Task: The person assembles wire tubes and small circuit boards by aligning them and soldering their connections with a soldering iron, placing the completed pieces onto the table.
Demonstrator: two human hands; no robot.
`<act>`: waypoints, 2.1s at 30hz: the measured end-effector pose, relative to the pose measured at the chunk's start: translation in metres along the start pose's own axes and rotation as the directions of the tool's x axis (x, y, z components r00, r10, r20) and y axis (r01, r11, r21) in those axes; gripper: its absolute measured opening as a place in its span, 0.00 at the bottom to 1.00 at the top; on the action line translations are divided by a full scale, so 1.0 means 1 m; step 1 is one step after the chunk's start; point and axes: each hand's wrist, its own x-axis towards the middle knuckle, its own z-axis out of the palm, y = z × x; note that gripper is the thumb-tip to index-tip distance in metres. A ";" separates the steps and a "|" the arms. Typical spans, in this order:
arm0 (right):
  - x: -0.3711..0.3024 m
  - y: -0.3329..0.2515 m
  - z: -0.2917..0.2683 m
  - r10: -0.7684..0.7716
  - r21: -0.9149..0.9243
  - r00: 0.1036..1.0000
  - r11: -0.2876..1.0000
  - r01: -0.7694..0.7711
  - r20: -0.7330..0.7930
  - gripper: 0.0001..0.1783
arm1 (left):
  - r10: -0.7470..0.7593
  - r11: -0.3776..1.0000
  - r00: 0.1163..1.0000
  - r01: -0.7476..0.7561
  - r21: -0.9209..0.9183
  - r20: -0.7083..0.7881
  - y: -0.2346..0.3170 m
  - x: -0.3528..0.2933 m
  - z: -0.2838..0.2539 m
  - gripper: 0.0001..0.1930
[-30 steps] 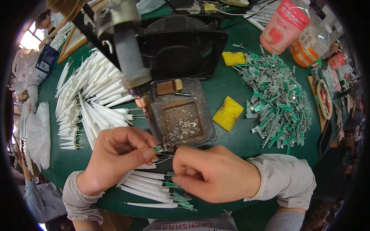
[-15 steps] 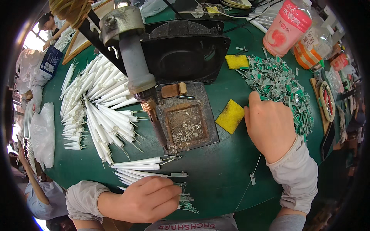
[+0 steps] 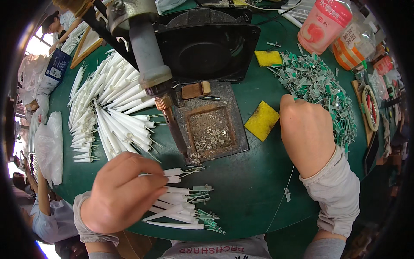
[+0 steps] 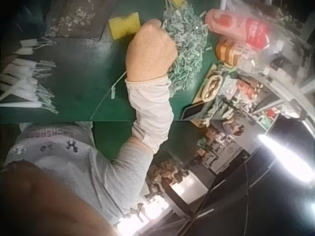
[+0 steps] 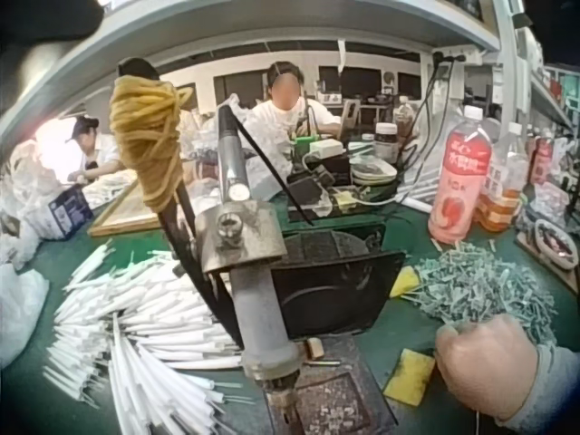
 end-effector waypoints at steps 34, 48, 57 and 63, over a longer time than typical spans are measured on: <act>-0.009 0.003 -0.039 0.059 0.203 0.982 0.979 -0.023 -0.178 0.10 | -0.196 0.960 0.974 0.215 -0.177 0.116 0.002 0.003 0.006 0.10; -0.005 -0.007 -0.024 -0.102 0.290 0.995 0.952 0.098 -0.001 0.10 | -0.191 0.978 0.962 0.203 -0.043 0.194 0.003 0.007 0.004 0.08; -0.024 -0.047 -0.021 -0.402 0.633 0.913 0.689 0.354 -0.072 0.09 | -0.235 0.956 0.966 0.210 0.204 0.105 0.000 0.012 0.019 0.10; -0.025 -0.063 -0.009 -0.384 0.693 0.913 0.622 0.365 -0.136 0.07 | -0.199 0.978 0.974 0.190 0.084 0.112 -0.006 0.009 0.019 0.09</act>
